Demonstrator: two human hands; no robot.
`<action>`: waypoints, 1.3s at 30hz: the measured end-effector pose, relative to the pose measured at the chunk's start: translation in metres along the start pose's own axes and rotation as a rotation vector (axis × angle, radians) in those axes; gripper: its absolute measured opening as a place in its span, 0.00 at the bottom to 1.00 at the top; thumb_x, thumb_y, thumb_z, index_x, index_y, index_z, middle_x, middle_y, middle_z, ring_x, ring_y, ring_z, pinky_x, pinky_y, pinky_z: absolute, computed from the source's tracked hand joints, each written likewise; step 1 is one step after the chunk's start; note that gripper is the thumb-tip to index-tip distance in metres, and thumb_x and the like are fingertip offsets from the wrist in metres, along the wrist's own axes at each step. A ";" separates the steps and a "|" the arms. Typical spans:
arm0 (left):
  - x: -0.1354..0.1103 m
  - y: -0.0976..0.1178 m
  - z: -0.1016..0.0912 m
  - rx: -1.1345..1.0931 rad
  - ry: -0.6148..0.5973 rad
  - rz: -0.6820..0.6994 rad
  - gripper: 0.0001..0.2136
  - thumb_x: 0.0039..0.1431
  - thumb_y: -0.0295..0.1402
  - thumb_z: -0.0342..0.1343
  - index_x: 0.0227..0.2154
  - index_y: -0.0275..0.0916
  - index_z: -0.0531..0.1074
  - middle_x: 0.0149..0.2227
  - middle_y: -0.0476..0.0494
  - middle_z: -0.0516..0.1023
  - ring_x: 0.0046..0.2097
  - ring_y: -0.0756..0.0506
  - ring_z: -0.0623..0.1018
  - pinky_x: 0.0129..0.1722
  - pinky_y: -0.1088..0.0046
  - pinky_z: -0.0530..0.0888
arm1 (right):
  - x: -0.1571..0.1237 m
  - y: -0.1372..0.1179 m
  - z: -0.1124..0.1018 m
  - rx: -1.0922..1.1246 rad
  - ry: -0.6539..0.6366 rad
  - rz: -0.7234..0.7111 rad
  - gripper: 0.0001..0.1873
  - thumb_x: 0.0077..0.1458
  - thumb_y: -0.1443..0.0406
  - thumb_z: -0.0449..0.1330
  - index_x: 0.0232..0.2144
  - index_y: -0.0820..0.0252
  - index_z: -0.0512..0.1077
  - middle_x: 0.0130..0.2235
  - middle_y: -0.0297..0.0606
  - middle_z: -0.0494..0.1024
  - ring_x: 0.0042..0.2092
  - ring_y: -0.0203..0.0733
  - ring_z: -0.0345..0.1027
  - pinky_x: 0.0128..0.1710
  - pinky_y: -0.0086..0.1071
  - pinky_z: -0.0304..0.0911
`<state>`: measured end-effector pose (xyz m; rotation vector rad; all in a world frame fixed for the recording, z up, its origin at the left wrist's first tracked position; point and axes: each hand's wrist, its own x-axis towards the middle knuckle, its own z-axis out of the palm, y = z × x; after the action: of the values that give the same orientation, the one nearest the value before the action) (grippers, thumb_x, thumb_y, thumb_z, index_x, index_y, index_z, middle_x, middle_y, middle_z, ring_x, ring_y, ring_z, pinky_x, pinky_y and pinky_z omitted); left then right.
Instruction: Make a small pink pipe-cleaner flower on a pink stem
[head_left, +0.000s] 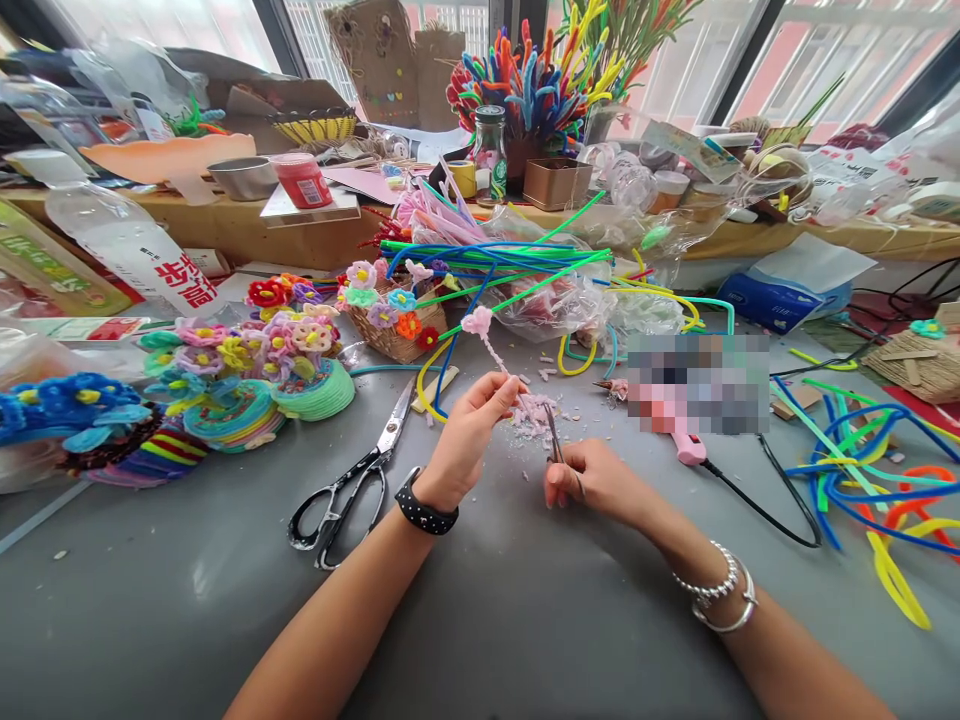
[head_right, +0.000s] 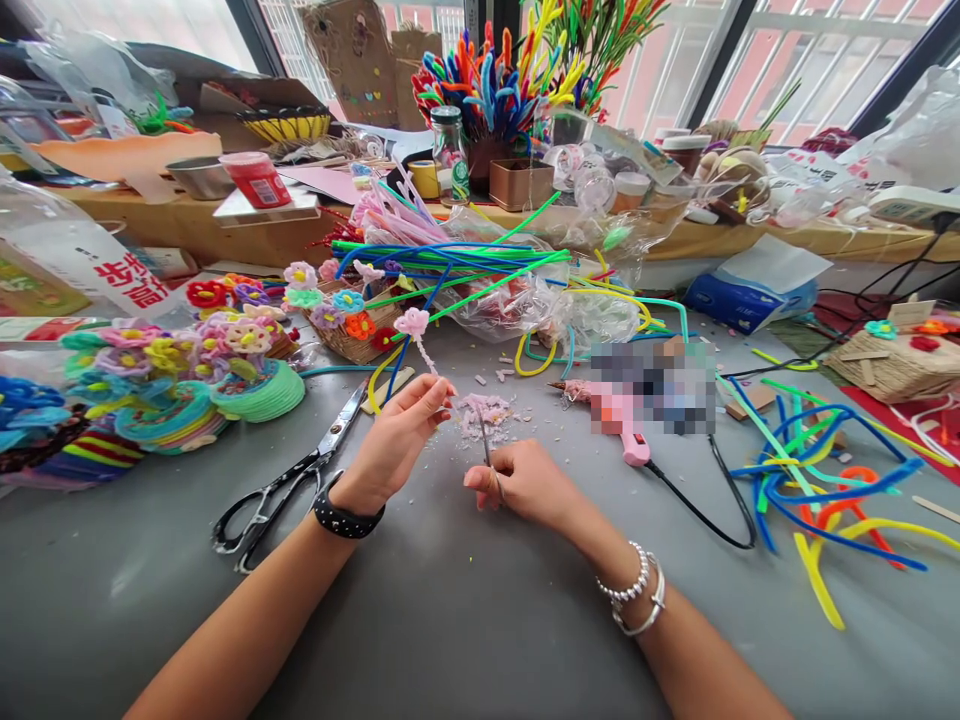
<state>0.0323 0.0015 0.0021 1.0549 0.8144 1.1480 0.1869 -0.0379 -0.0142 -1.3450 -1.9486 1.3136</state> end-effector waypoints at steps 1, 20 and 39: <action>0.000 0.000 0.000 0.009 0.001 0.003 0.05 0.49 0.35 0.54 0.25 0.40 0.70 0.29 0.51 0.68 0.31 0.53 0.64 0.33 0.79 0.62 | -0.001 -0.001 -0.002 0.007 -0.035 -0.003 0.40 0.39 0.35 0.41 0.17 0.65 0.70 0.20 0.39 0.71 0.22 0.34 0.61 0.23 0.26 0.54; -0.001 0.003 0.003 0.205 0.049 0.075 0.06 0.50 0.35 0.54 0.23 0.38 0.69 0.26 0.51 0.67 0.32 0.52 0.65 0.35 0.77 0.60 | -0.005 -0.008 -0.003 -0.019 -0.205 -0.144 0.40 0.41 0.36 0.39 0.20 0.65 0.71 0.25 0.38 0.69 0.27 0.35 0.61 0.27 0.28 0.54; -0.002 0.002 0.002 0.259 0.039 0.112 0.07 0.51 0.36 0.52 0.23 0.38 0.68 0.28 0.50 0.66 0.33 0.52 0.65 0.36 0.77 0.60 | -0.005 -0.004 -0.004 -0.019 -0.258 -0.138 0.39 0.43 0.38 0.40 0.20 0.65 0.71 0.24 0.37 0.70 0.26 0.34 0.60 0.27 0.27 0.53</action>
<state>0.0332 -0.0008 0.0049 1.3089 0.9631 1.1807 0.1903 -0.0411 -0.0081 -1.0705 -2.1843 1.4639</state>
